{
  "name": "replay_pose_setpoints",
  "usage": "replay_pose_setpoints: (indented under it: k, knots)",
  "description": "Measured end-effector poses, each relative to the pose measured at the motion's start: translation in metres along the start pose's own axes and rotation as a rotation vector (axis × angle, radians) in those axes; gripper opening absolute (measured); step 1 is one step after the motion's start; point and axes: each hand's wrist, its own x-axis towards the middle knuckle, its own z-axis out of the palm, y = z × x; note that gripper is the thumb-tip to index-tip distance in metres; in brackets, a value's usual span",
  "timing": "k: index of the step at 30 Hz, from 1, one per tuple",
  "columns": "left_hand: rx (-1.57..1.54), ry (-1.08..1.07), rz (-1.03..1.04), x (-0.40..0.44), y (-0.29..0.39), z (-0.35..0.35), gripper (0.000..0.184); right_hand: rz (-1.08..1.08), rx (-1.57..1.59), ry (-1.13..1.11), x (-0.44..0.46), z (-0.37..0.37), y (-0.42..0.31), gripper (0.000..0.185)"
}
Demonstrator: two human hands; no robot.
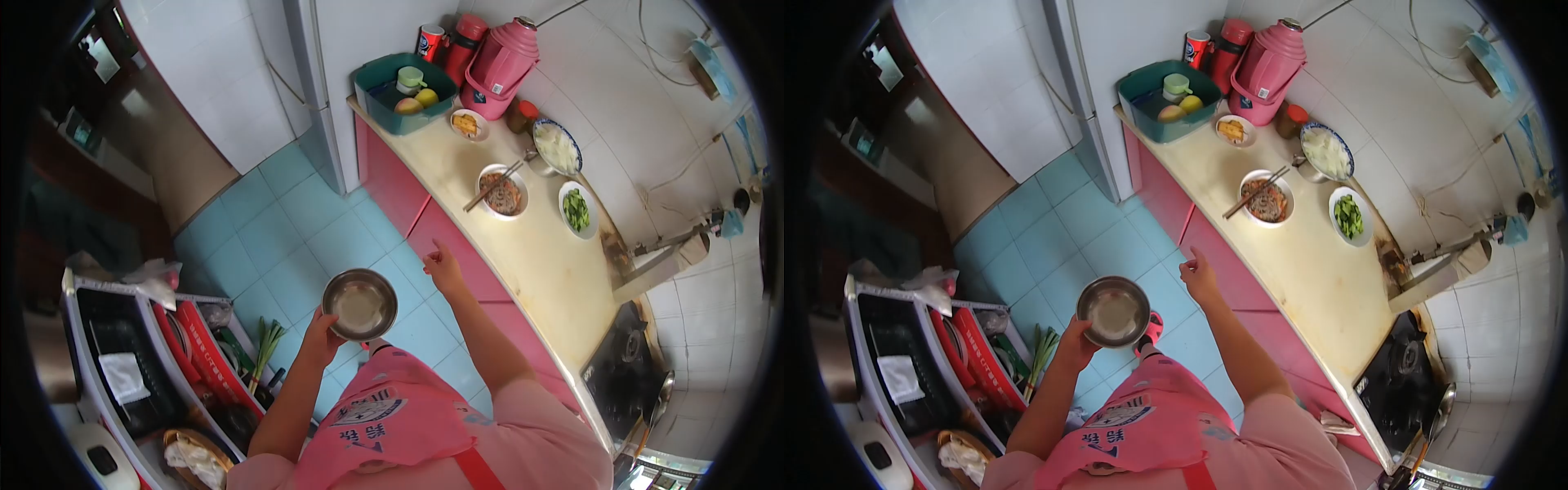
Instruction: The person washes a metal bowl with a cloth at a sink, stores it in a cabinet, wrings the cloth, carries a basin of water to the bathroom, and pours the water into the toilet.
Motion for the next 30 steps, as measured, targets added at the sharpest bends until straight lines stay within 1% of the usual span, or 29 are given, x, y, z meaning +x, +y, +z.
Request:
replay_pose_setpoints:
  k: [1, 2, 3, 4, 5, 7, 8, 9, 11, 12, 13, 15, 17, 19, 20, 21, 23, 24, 25, 27, 30]
  knots:
    - [0.005, -0.036, 0.016, 0.025, 0.015, 0.000, 0.055, -0.021, -0.260, 0.045, 0.044, 0.002, 0.010, 0.064]
    - [0.039, 0.042, -0.008, 0.040, 0.028, 0.005, 0.056, -0.030, -0.255, 0.050, 0.085, 0.003, 0.024, 0.064]
    - [0.064, 0.066, -0.006, 0.057, 0.047, 0.020, 0.057, -0.078, -0.401, 0.097, 0.122, 0.005, 0.039, 0.071]
    - [0.032, 0.027, -0.003, 0.075, 0.058, 0.023, 0.057, -0.098, -0.548, 0.138, 0.141, 0.007, 0.051, 0.078]
    - [-0.001, -0.012, 0.000, 0.092, 0.069, 0.024, 0.057, -0.078, -0.545, 0.137, 0.164, 0.009, 0.063, 0.078]
    - [-0.009, 0.009, -0.046, 0.118, 0.092, 0.036, 0.057, -0.006, -0.664, 0.271, 0.200, 0.015, 0.073, 0.082]
    - [-0.021, 0.022, -0.074, 0.132, 0.103, 0.039, 0.057, 0.030, -0.707, 0.277, 0.206, 0.018, 0.077, 0.079]
    - [-0.017, 0.030, -0.099, 0.148, 0.107, 0.034, 0.057, 0.057, -0.708, 0.275, 0.208, 0.019, 0.073, 0.079]
    - [0.017, -0.063, -0.065, 0.182, 0.112, 0.021, 0.054, 0.170, -0.873, 0.220, 0.220, 0.021, 0.056, 0.075]
    - [-0.022, -0.031, -0.061, 0.192, 0.123, 0.038, 0.051, 0.188, -0.925, 0.212, 0.229, 0.023, 0.064, 0.074]
    - [-0.019, -0.024, -0.078, 0.206, 0.127, 0.033, 0.051, 0.206, -0.924, 0.208, 0.237, 0.024, 0.071, 0.074]
    - [0.005, -0.107, -0.141, 0.231, 0.132, 0.015, 0.049, 0.173, -0.792, 0.208, 0.246, 0.032, 0.083, 0.076]
    - [0.045, -0.018, -0.186, 0.251, 0.145, 0.007, 0.050, 0.267, -0.663, 0.273, 0.250, 0.049, 0.072, 0.085]
    - [0.017, -0.099, -0.214, 0.262, 0.164, 0.005, 0.050, 0.266, -0.693, 0.237, 0.246, 0.056, 0.059, 0.088]
    - [0.016, -0.096, -0.226, 0.266, 0.169, 0.000, 0.050, 0.141, -0.715, 0.232, 0.239, 0.055, 0.060, 0.083]
    - [0.010, -0.125, -0.230, 0.269, 0.174, -0.005, 0.050, 0.153, -0.717, 0.231, 0.239, 0.053, 0.065, 0.083]
    - [0.003, -0.151, -0.246, 0.278, 0.183, -0.021, 0.050, -0.025, -0.700, 0.298, 0.245, 0.053, 0.078, 0.083]
    - [0.020, -0.127, -0.271, 0.282, 0.184, -0.032, 0.049, 0.080, -0.743, 0.314, 0.252, 0.054, 0.077, 0.078]
    - [0.039, -0.105, -0.292, 0.287, 0.188, -0.040, 0.049, 0.152, -0.689, 0.294, 0.256, 0.060, 0.067, 0.073]
    - [0.047, -0.098, -0.284, 0.295, 0.194, -0.052, 0.048, 0.250, -0.590, 0.344, 0.251, 0.084, 0.046, 0.068]
    - [0.041, -0.075, -0.279, 0.304, 0.204, -0.063, 0.048, 0.229, -0.582, 0.212, 0.215, 0.107, 0.055, 0.066]
